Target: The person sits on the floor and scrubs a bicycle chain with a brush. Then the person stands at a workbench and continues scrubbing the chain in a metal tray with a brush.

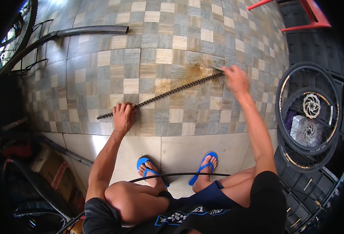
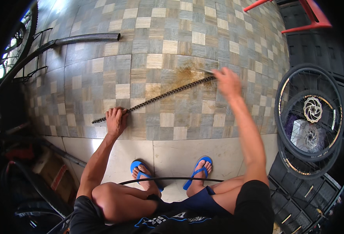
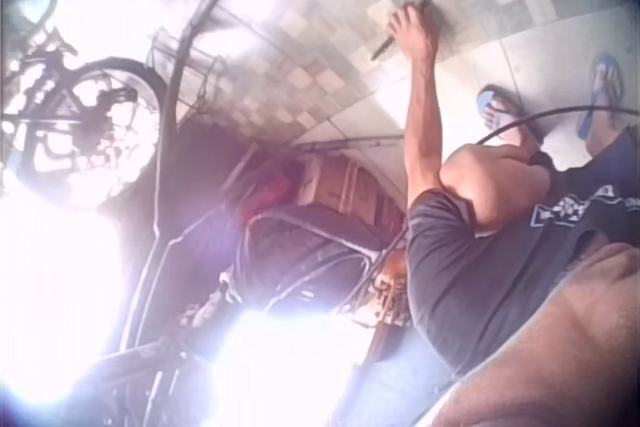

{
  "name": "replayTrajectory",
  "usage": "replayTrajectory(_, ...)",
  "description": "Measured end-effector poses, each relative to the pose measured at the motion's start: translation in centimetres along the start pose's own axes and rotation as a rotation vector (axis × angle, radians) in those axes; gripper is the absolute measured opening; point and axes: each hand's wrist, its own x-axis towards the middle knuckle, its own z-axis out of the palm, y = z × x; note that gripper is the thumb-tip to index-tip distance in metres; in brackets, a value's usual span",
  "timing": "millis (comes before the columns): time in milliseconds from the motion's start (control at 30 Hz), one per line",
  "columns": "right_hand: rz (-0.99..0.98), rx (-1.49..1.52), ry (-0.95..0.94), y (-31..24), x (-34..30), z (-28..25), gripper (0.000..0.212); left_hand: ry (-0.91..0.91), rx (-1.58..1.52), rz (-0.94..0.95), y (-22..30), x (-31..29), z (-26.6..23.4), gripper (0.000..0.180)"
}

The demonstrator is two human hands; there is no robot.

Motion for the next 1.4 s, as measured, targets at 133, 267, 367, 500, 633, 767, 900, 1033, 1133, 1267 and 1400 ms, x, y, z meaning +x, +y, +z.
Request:
replayTrajectory(133,-0.448,0.199,0.145,-15.3,-2.4,5.9,0.039,0.014,0.004,0.007,-0.2,0.3,0.5,0.021)
replayTrajectory(267,-0.212,0.541,-0.229,-16.8,-2.4,9.5,0.053,-0.023,-0.034,-0.038,-0.2,0.1,0.2,0.023)
replayTrajectory(367,0.165,0.570,-0.124,-4.3,-1.6,6.0,0.078,-0.023,0.002,-0.037,0.2,-0.2,-0.1,0.021)
replayTrajectory(500,0.259,0.111,0.143,11.8,-0.7,4.1,0.059,-0.067,-0.001,0.014,0.2,0.6,0.8,0.021)
replayTrajectory(633,0.145,0.493,-0.017,-2.6,0.9,1.8,0.042,-0.063,0.015,-0.054,0.4,0.0,0.1,0.021)
replayTrajectory(767,-0.314,0.504,-0.091,-14.4,-1.6,8.6,0.054,-0.065,0.035,-0.027,0.2,0.2,0.4,0.021)
replayTrajectory(900,-0.063,0.620,-0.213,-8.2,-1.4,6.5,0.063,-0.076,0.049,-0.039,0.0,0.3,0.1,0.020)
replayTrajectory(1033,0.450,0.354,0.022,11.1,-1.1,3.2,0.039,-0.075,0.041,-0.014,0.4,0.3,0.5,0.020)
replayTrajectory(1133,0.164,-0.010,0.111,13.0,-0.7,2.5,0.031,-0.064,0.040,0.002,0.3,0.9,0.6,0.020)
replayTrajectory(1267,-0.034,0.579,-0.136,-7.4,-0.2,2.5,0.052,-0.062,0.072,-0.038,0.1,-0.1,0.3,0.021)
replayTrajectory(1400,-0.630,0.343,0.212,-12.5,-0.8,11.1,0.059,-0.081,0.053,-0.028,0.2,0.2,0.3,0.022)
